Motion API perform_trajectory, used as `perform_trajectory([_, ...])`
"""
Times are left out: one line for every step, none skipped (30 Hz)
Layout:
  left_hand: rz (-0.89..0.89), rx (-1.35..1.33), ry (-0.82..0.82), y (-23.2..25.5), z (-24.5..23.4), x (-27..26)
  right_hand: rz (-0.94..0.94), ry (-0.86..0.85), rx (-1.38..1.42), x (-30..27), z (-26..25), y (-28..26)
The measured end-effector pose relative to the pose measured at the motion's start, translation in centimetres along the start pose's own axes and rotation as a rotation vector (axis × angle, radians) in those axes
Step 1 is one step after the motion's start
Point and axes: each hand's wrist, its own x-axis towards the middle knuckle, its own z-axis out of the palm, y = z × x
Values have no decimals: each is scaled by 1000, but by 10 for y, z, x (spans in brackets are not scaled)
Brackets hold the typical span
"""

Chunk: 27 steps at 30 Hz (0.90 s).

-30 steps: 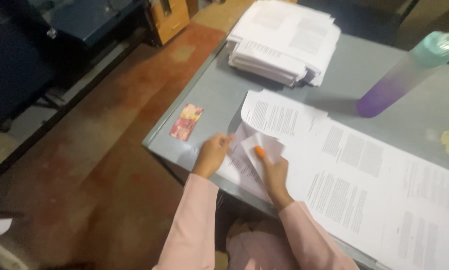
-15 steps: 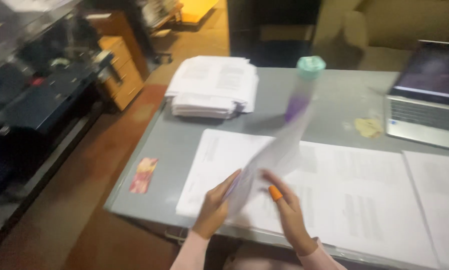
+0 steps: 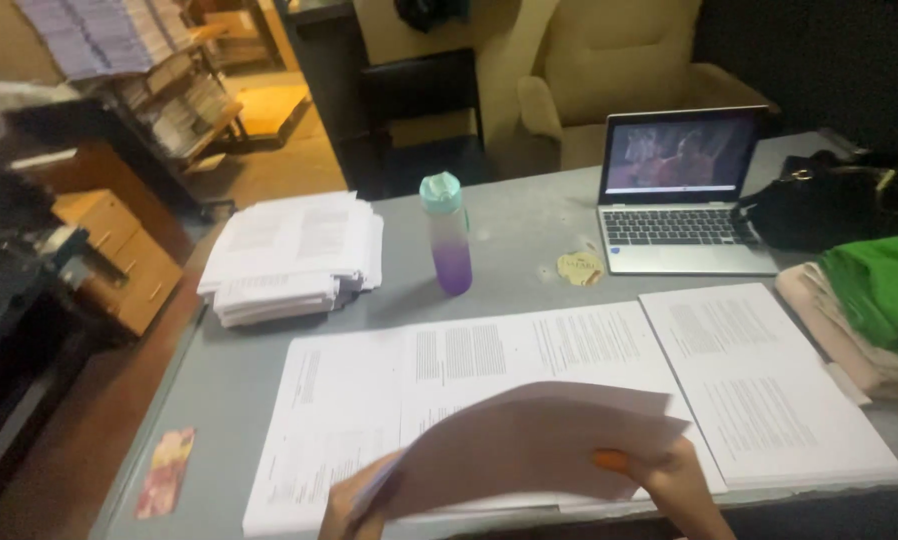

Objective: Flipping through and marking printed documents at a desk while using a laptop.

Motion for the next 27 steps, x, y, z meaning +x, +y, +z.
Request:
perform_trajectory([33,-57,30,1,8,1,-20,22,9,-5,-5,-1])
perform_trajectory([58,-120,64,2,19,-1,-33,42,9,-12,-13,-2])
perform_trajectory([84,-182,98,3,29,-3,-47,62,9,-19,-21,-4])
perform_trajectory([80,-184,105,-12,39,-4,-46,56,4,-19,-22,-10])
perform_trajectory([132,-130,120,-26,49,-6,-98,-30,-109,-20,-23,-16])
perform_trajectory([192,-70,122,-41,55,-2,-153,-106,-212,-19,-21,-21])
perform_trajectory([197,-66,118,-60,64,-7,-156,-102,-206,-17,-20,-13])
perform_trajectory([-50,-275,170,-80,73,-8,-115,-67,-113,-14,-18,-7])
perform_trajectory([-300,-480,222,-100,82,-8,-74,-33,-20,-9,-17,-1])
perform_trajectory([-303,-475,209,-93,81,-6,-68,-22,-13,-6,-15,4])
perform_trajectory([-46,-271,257,-87,79,-4,-17,78,-17,-3,-12,9])
perform_trajectory([205,-71,307,-80,82,-4,37,172,-32,1,-13,13])
perform_trajectory([198,-75,301,-69,78,-1,45,177,-35,-12,-9,-9])
perform_trajectory([153,-79,349,-57,76,-1,92,166,-10,-22,-6,-32])
perform_trajectory([108,-84,397,-45,73,-1,140,155,15,-34,-1,-56])
perform_trajectory([101,-78,414,-57,75,-2,141,137,10,-30,-7,-49])
perform_trajectory([-23,-117,352,-69,75,-5,3,27,-70,-27,-13,-42])
perform_trajectory([-132,-158,308,-82,74,-2,-156,-96,-148,-14,-15,-40])
perform_trajectory([-123,-154,343,-102,78,-6,-176,-126,-151,0,-19,-3])
perform_trajectory([-234,-214,445,-123,86,-10,-93,-62,-355,20,-24,31])
perform_trajectory([-344,-280,546,-145,93,-11,-18,12,-557,42,-29,64])
perform_trajectory([-338,-284,584,-121,94,-8,-41,-18,-566,30,-14,46])
perform_trajectory([-386,-481,590,-98,96,-3,54,144,-302,19,-1,30])
perform_trajectory([-447,-671,570,-75,96,-7,182,311,-28,-6,10,22])
perform_trajectory([-455,-667,588,-76,91,-5,190,294,-34,-9,14,18])
perform_trajectory([-403,-552,529,-75,88,-5,189,244,-50,-18,12,15])
perform_trajectory([-352,-438,467,-75,86,-5,188,193,-64,-26,11,12])
